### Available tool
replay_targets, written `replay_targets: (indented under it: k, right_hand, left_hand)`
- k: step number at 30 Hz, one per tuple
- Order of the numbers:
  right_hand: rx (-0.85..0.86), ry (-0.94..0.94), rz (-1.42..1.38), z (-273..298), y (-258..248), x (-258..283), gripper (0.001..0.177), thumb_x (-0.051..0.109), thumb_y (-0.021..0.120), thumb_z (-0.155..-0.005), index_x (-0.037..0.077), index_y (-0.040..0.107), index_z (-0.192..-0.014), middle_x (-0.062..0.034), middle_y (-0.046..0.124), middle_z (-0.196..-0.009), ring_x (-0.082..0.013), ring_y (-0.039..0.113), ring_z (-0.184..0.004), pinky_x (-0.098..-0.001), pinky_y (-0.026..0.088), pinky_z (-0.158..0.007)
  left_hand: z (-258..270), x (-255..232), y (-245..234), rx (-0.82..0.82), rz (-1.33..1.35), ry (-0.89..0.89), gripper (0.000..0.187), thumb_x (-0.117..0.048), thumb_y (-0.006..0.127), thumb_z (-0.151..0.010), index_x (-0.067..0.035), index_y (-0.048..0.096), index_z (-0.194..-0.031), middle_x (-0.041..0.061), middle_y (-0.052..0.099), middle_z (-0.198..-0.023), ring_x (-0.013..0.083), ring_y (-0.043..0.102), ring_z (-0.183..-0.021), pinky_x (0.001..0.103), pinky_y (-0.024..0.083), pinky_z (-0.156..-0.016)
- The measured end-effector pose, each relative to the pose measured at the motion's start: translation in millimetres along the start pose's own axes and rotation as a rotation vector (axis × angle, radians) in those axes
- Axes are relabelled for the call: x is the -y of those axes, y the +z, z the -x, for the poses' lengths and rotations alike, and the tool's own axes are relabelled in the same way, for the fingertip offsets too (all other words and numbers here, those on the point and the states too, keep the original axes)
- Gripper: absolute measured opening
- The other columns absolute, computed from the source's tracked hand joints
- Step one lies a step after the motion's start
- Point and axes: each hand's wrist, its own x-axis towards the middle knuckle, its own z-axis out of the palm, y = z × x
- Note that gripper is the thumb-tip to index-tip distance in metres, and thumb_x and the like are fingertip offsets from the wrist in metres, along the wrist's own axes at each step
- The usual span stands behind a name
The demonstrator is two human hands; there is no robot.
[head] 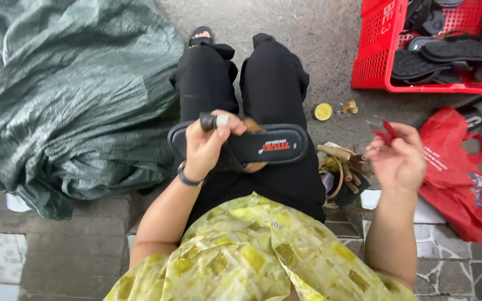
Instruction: Hand-sewing the sole of a black sandal using a needle and thread to repair it.
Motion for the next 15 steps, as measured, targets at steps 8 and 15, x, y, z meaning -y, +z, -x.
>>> replay_targets:
  k: [8,15]
  right_hand:
    - [0.362,-0.267,0.555,28,112,-29,0.023,-0.005,0.067,-0.079,-0.007,0.062,-0.101,-0.0242,0.065,-0.079,-0.0265,0.069,-0.064,-0.0356,0.059,-0.054]
    - [0.512,-0.882,1.383,48,153,-9,0.036,0.004,0.072,-0.077,0.01,0.069,-0.113,-0.0087,0.065,-0.097,-0.0267,0.066,-0.084,-0.0344,0.054,-0.069]
  left_hand:
    - [12,-11,-4,0.017,0.043,0.01,0.016,-0.008,0.058,-0.093,0.006,0.063,-0.086,0.019,0.066,-0.075,0.0226,0.065,-0.073,0.032,0.051,-0.073]
    - [21,-5,-10,0.049,0.082,-0.041,0.015,-0.007,0.061,-0.092,0.007,0.066,-0.091,0.018,0.067,-0.076,0.0199,0.067,-0.074,0.031,0.054,-0.073]
